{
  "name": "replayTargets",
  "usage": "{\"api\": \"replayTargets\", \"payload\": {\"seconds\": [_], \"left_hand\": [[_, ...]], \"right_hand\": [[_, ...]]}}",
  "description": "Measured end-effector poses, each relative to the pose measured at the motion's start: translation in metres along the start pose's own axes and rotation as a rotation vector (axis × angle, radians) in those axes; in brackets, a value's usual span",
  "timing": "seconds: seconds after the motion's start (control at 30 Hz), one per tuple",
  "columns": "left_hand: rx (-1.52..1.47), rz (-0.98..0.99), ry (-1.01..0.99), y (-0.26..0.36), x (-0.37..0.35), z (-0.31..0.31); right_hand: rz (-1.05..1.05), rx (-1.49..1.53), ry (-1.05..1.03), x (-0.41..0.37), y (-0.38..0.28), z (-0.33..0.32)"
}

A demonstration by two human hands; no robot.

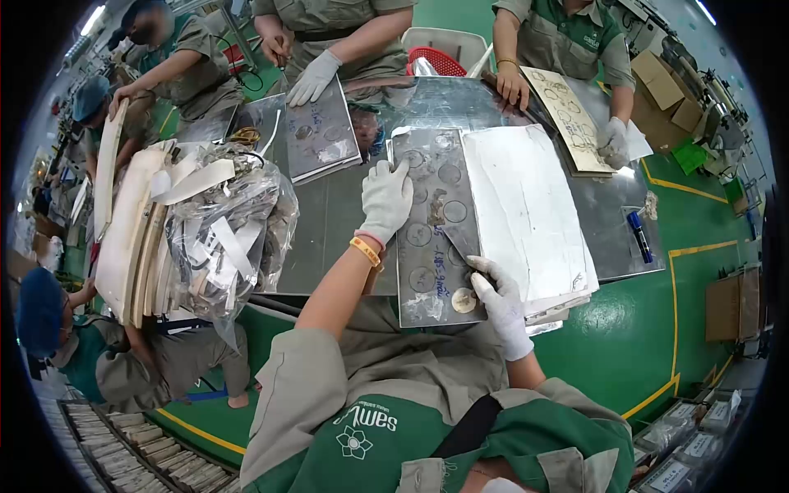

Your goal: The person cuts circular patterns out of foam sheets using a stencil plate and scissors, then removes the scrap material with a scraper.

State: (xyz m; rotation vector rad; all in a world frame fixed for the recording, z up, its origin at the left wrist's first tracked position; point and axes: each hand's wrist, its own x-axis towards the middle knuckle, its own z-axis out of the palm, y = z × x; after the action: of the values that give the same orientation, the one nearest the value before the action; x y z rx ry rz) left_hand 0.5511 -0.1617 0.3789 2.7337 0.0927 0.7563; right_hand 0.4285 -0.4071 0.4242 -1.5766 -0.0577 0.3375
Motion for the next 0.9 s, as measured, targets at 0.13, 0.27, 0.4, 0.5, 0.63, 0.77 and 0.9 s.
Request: {"api": "replayTargets", "payload": {"seconds": [0.13, 0.27, 0.4, 0.5, 0.63, 0.77, 0.9], "left_hand": [[-0.117, 0.053, 0.120, 0.000, -0.004, -0.001], [-0.111, 0.088, 0.250, 0.001, -0.004, 0.003], [-0.201, 0.068, 0.114, 0.000, 0.000, 0.003], [-0.245, 0.116, 0.246, -0.001, -0.003, 0.012], [-0.223, 0.023, 0.168, 0.000, -0.008, 0.021], [-0.290, -0.214, 0.198, 0.006, -0.021, 0.000], [-0.151, -0.115, -0.019, -0.013, -0.022, 0.006]], "right_hand": [[-0.009, 0.031, 0.003, 0.001, 0.004, 0.001], [-0.005, 0.028, 0.015, 0.002, 0.008, 0.001], [-0.067, -0.059, 0.011, -0.004, -0.001, 0.003], [-0.130, -0.136, -0.117, -0.008, -0.013, 0.000], [-0.268, 0.016, -0.240, 0.003, -0.024, 0.001], [-0.343, -0.249, 0.099, 0.032, -0.046, 0.009], [-0.481, -0.223, 0.152, 0.074, -0.072, 0.016]]}}
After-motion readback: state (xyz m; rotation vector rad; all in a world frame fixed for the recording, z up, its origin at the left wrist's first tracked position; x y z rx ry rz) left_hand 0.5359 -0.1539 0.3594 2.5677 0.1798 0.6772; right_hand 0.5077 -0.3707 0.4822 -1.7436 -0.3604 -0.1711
